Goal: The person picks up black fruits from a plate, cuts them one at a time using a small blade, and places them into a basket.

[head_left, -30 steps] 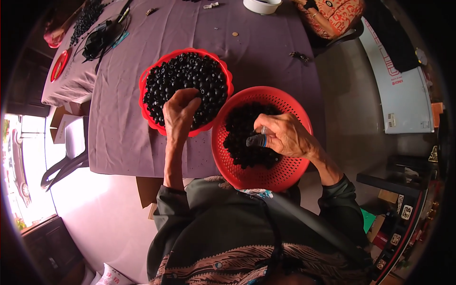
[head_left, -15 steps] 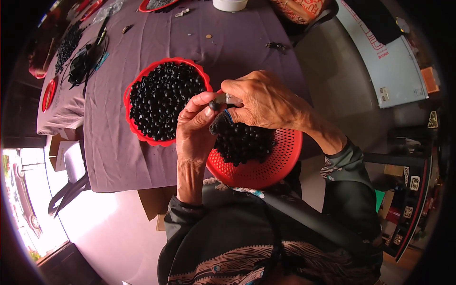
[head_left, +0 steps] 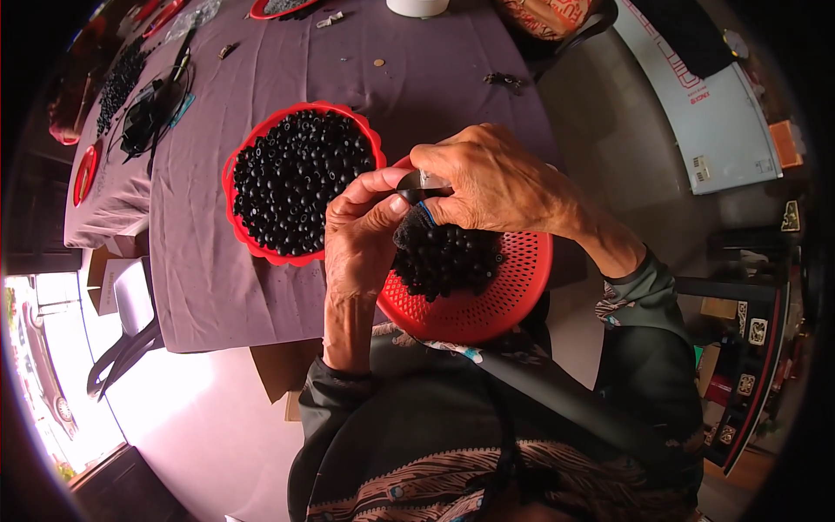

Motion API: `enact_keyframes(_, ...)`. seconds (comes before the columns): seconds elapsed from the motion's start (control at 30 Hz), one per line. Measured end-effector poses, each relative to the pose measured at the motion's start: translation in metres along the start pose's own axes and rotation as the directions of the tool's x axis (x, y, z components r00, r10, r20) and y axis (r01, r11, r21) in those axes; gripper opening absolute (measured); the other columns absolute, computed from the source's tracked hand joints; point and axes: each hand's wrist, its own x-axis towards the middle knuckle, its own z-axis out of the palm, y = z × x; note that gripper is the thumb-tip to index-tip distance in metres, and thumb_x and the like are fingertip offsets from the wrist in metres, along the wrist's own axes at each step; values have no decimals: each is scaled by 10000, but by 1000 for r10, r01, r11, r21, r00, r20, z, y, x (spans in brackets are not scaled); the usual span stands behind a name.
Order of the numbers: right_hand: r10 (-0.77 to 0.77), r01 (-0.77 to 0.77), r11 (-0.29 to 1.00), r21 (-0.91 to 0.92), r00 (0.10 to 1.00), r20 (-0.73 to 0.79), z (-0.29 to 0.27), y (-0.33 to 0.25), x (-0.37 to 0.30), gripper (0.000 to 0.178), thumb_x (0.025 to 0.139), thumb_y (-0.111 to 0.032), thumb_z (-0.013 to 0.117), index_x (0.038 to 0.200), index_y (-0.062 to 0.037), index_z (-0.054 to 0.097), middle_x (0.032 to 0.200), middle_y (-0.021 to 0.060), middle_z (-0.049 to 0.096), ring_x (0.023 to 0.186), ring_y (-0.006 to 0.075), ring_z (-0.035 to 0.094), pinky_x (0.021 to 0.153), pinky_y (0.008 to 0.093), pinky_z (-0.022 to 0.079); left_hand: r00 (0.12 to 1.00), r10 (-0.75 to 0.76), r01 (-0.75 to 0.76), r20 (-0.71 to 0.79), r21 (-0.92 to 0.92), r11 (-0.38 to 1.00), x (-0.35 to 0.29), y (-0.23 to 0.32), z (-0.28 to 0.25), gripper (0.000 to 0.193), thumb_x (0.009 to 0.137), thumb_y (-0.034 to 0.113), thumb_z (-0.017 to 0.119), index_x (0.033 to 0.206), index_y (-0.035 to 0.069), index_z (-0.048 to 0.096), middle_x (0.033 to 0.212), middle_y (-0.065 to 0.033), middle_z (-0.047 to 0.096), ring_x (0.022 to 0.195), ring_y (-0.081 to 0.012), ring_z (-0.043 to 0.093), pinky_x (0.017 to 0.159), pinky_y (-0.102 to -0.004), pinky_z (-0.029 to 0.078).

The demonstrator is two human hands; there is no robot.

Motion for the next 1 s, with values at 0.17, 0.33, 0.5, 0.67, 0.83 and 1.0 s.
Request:
enact_keyframes(0.17,-2,2,1000,1,1000,6,2,2,0,252,644,-103,645,852,2,549,617,128,556,580,305,565,548,387,423,1000,-24,24,-17,10,1000,-1,-1,-6,185,771,-23,611,952,-54,592,894,-116,634,802,-162,606,765,-291,508)
enact_keyframes(0.33,6,-6,1000,6,1000,-24,2,1,-1,225,685,-213,646,693,-8,552,571,122,578,574,302,596,606,410,461,1000,18,-18,7,-4,1000,0,-2,-3,179,778,-6,610,950,-54,595,891,-109,635,801,-161,607,757,-285,508)
enact_keyframes(0.5,-24,23,1000,-11,998,-59,6,3,-4,229,698,-208,646,706,-8,535,569,124,573,562,313,590,556,412,456,1000,5,-5,-16,-51,999,-1,-6,-2,177,784,15,610,949,-49,593,879,-106,635,791,-161,609,740,-274,509)
enact_keyframes(0.67,-61,53,995,-79,993,-100,10,4,-10,237,702,-179,655,737,-17,487,612,113,553,578,316,569,541,403,434,1000,-3,2,-10,-105,994,-2,-8,3,157,794,19,599,937,-45,592,868,-108,634,771,-159,612,718,-266,512)
enact_keyframes(0.83,-85,66,986,-152,989,-122,13,7,-13,289,707,-203,674,738,-26,447,627,107,518,592,325,545,543,396,411,999,-10,5,-38,-119,993,-3,-9,7,150,793,8,595,933,-45,593,867,-107,633,752,-154,610,708,-265,513)
enact_keyframes(1.0,-105,87,985,-152,987,-118,14,9,-15,289,717,-222,661,710,-29,446,591,98,506,560,316,537,522,393,411,997,7,-12,-72,-77,997,-5,-12,6,157,789,7,599,936,-48,595,871,-108,632,753,-153,608,711,-262,511)
